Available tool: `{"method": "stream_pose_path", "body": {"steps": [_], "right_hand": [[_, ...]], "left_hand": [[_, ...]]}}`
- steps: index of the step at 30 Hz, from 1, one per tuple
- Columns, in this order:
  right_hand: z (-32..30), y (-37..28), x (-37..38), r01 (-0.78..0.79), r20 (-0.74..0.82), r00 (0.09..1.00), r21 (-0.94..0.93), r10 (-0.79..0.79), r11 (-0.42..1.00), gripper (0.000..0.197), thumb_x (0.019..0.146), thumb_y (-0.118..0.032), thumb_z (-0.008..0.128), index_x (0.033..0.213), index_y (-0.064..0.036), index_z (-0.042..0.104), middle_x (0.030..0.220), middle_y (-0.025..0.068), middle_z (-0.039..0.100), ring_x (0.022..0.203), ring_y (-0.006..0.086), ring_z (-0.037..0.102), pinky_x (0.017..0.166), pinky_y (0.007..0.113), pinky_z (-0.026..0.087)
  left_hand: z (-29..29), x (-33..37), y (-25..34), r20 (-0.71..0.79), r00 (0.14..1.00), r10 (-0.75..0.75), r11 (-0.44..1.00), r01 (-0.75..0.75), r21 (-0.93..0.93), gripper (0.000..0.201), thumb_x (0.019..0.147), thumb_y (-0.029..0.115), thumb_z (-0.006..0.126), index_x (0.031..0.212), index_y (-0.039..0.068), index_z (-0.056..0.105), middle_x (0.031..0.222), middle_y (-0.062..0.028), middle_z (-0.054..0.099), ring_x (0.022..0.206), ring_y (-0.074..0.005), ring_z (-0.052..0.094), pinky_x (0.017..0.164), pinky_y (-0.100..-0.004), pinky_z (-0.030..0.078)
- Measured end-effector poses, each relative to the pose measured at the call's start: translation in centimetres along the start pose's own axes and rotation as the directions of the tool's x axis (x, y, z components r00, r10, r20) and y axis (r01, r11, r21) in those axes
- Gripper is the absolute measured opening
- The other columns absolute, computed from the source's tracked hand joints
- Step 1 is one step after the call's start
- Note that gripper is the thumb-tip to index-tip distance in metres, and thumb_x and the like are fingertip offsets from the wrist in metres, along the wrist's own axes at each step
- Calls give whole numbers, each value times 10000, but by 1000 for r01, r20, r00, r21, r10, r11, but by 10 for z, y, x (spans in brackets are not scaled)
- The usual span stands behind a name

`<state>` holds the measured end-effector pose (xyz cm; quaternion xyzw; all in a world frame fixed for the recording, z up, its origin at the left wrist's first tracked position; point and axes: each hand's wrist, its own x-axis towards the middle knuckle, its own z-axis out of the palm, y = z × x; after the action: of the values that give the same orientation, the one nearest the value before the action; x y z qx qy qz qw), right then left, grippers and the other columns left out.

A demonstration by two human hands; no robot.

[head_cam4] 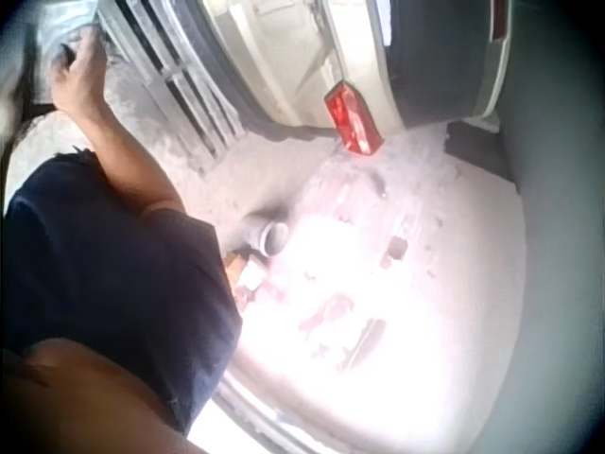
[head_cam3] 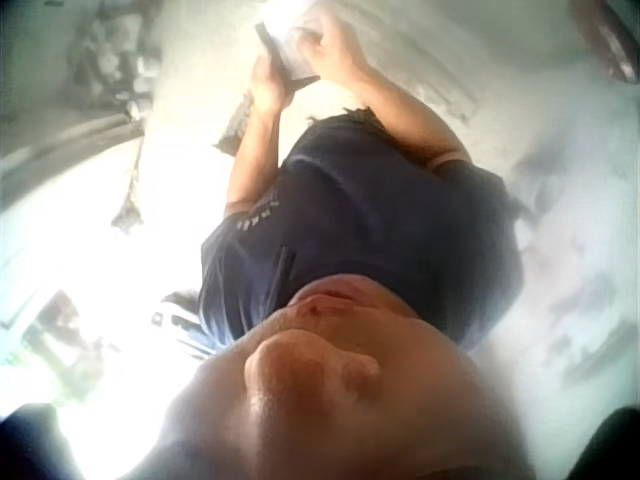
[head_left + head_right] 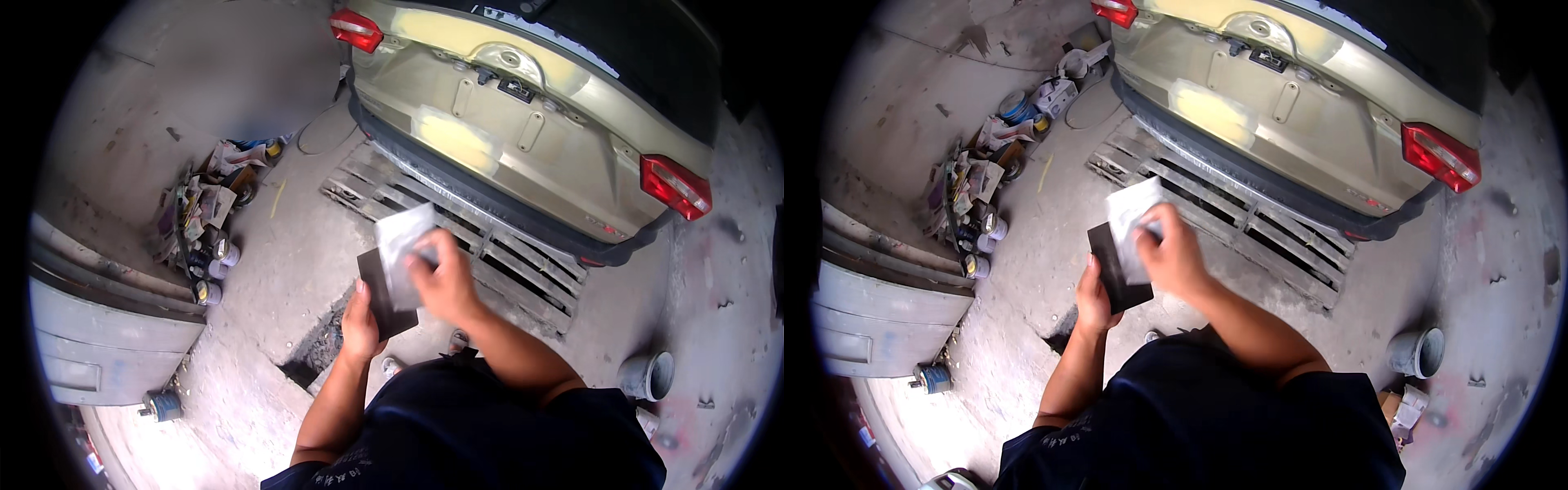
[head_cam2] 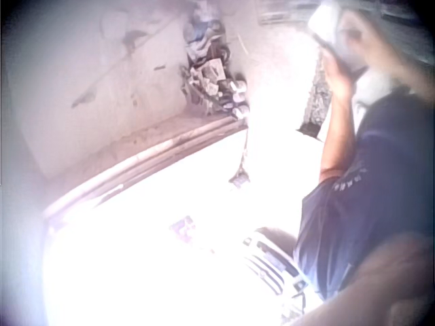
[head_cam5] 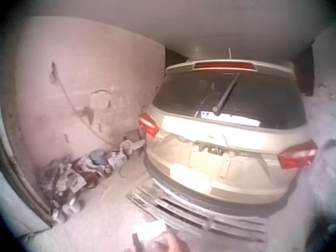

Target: The person applies yellow body filler to a damaged section of a car trunk using a metal spreader. They smooth the surface with their finger and handle sandpaper sheets before and after the application.

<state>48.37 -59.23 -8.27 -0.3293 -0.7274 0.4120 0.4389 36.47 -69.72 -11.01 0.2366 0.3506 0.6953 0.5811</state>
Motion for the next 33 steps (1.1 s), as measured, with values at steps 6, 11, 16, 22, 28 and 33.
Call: {"method": "stream_pose_path", "body": {"steps": [6, 11, 16, 22, 28, 33], "right_hand": [[-8, -5, 1, 142, 51, 989, -18, -141, 990, 226, 819, -111, 646, 975, -44, 496, 845, 162, 617, 796, 327, 643, 691, 374, 494], [-11, -3, 2, 169, 151, 975, -8, -166, 986, 198, 828, -90, 614, 954, -36, 471, 865, 195, 594, 787, 389, 613, 677, 429, 485], [-25, -6, 25, 77, 48, 996, -67, -74, 995, 212, 826, -120, 626, 951, -28, 482, 839, 187, 600, 774, 384, 613, 680, 441, 486], [-15, -6, 12, 35, 116, 993, -89, -25, 995, 206, 823, -114, 641, 975, -55, 515, 894, 188, 632, 827, 358, 641, 738, 401, 497], [-65, 18, 47, 58, -87, 994, -144, -71, 988, 170, 857, -88, 628, 1011, -44, 569, 916, 118, 644, 843, 196, 612, 779, 314, 474], [-61, 4, 45, 212, 351, 926, -170, -142, 962, 228, 864, -212, 656, 795, -5, 590, 785, 126, 575, 716, 280, 569, 656, 348, 463]], "left_hand": [[12, 3, -10, -106, 994, -19, 997, 12, -72, 595, 994, 470, 339, 1321, -23, 406, 1160, -177, 583, 962, -283, 635, 855, -405, 527], [3, -3, -6, -54, 994, -97, 995, 96, -24, 612, 974, 503, 370, 1316, -3, 419, 1201, -159, 575, 1060, -285, 604, 930, -419, 489], [0, -6, -8, -35, 991, -127, 988, 124, -93, 631, 979, 516, 353, 1323, -8, 413, 1198, -172, 570, 1038, -298, 609, 883, -428, 515], [1, -9, -11, -25, 993, -114, 975, 107, -197, 598, 977, 483, 391, 1338, 7, 406, 1224, -182, 552, 1035, -318, 607, 878, -453, 526], [4, -15, 11, 45, 990, -133, 988, 136, -70, 449, 956, 258, 519, 1309, -7, 434, 1164, -169, 587, 962, -296, 636, 836, -423, 541], [2, -14, 12, -48, 989, -138, 937, 146, 318, 273, 952, 157, 547, 1168, -10, 566, 983, -49, 633, 856, -138, 599, 759, -291, 504]]}}
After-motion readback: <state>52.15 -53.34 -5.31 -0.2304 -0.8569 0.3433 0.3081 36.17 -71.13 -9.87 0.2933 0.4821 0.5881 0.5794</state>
